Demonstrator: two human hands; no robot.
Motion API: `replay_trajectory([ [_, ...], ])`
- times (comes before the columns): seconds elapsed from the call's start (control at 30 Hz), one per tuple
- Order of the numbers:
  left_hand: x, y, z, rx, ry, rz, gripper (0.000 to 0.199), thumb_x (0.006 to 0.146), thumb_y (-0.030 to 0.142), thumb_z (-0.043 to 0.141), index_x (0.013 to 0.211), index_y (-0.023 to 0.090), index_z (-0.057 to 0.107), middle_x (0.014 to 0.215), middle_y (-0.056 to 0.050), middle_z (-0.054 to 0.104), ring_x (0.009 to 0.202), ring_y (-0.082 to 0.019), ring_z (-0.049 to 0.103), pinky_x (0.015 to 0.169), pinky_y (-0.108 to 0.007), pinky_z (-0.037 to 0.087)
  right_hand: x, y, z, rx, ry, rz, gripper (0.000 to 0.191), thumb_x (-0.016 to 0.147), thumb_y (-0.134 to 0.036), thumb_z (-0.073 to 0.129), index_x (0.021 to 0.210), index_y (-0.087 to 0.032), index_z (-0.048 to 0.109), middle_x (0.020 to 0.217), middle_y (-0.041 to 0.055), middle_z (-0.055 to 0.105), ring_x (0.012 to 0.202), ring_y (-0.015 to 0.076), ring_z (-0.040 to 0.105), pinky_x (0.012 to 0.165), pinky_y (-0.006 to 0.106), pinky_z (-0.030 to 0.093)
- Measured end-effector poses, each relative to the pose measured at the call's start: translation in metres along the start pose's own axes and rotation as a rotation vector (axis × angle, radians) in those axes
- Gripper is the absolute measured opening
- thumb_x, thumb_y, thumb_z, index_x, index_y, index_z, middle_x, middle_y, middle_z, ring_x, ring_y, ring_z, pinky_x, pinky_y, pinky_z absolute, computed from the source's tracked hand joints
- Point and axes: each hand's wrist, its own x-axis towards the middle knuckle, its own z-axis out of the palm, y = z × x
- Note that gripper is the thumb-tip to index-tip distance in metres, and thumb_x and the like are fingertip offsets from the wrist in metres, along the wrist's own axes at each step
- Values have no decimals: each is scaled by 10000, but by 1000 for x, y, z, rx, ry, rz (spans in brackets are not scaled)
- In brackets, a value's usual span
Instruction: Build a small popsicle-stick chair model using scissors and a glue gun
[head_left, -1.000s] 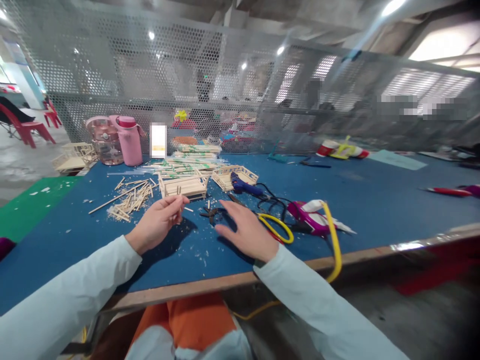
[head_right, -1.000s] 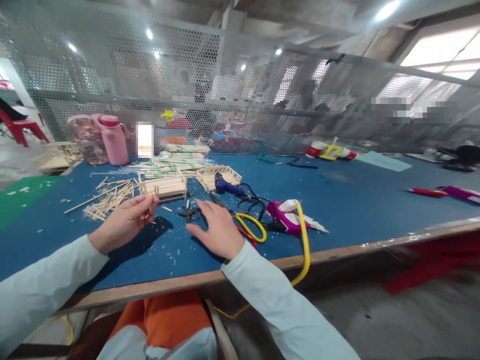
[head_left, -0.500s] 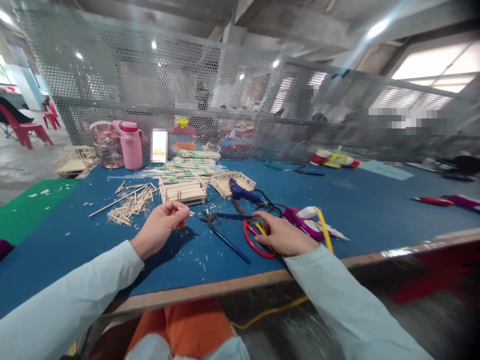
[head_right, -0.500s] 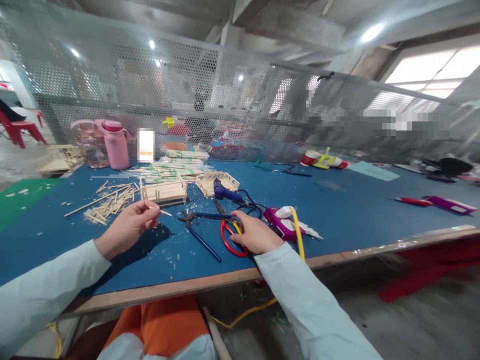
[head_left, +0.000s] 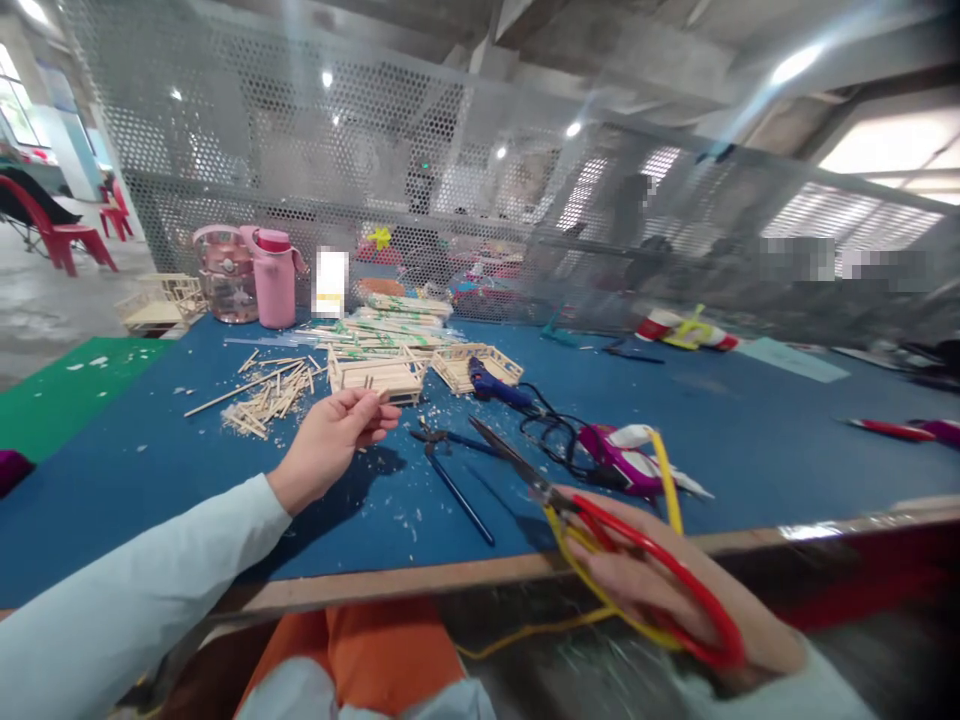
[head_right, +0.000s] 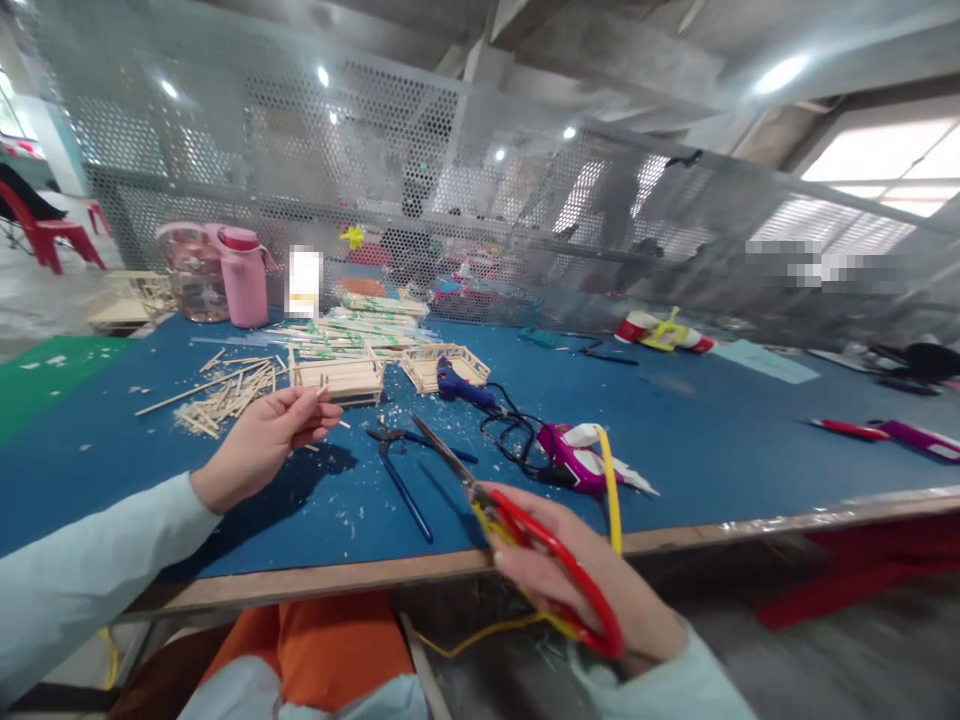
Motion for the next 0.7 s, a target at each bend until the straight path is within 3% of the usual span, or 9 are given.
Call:
replay_trajectory([
  [0.07, -2, 0, -1, 50, -44, 34, 321, 679, 402, 762, 753, 112, 645, 682, -29, 717, 587, -80, 635, 559, -168, 492, 6, -6, 33, 224, -137, -15, 525, 712, -411, 671, 1170, -184, 552, 649, -35, 439, 497, 83, 365, 463, 225, 315],
  [0.17, -6, 3, -3, 117, -69, 89, 386, 620, 455, 786, 747, 119, 642, 656, -25, 715, 582, -90, 637, 568, -179, 495, 29, -21, 80, 336, -158, -156, 532, 712, -267, 647, 1215, -220, 479, 830, 12, 511, 668, 118, 483, 610, 254, 436],
  [0.27, -9, 8, -6, 151, -63, 126, 401, 605, 472, 789, 742, 126, 640, 608, -5, 696, 551, -84, 620, 558, -179, 490, 53, -33, 108, 294, -145, -240, 447, 732, -253, 631, 1155, -217, 492, 867, 13, 497, 713, 116, 481, 655, 251, 434],
  [0.37, -11, 12, -7, 160, -73, 138, 403, 596, 484, 788, 708, 128, 636, 560, 12, 668, 502, -71, 588, 529, -175, 476, 62, -41, 116, 258, -128, -341, 327, 832, -426, 567, 1056, -196, 510, 775, -13, 452, 625, 97, 409, 598, 238, 395],
  [0.47, -13, 15, -5, 186, -102, 134, 386, 599, 476, 785, 673, 127, 637, 534, 14, 651, 478, -67, 569, 504, -173, 462, 63, -45, 116, 229, -118, -421, 448, 844, -584, 503, 1033, -178, 509, 730, -19, 438, 595, 94, 369, 572, 237, 375],
  [0.7, -14, 18, -4, 243, -154, 132, 316, 664, 428, 747, 641, 135, 630, 517, 11, 640, 461, -71, 558, 489, -182, 454, 62, -44, 117, 147, -101, -501, 555, 837, -656, 446, 1067, -157, 529, 774, 14, 513, 627, 113, 413, 597, 247, 394],
])
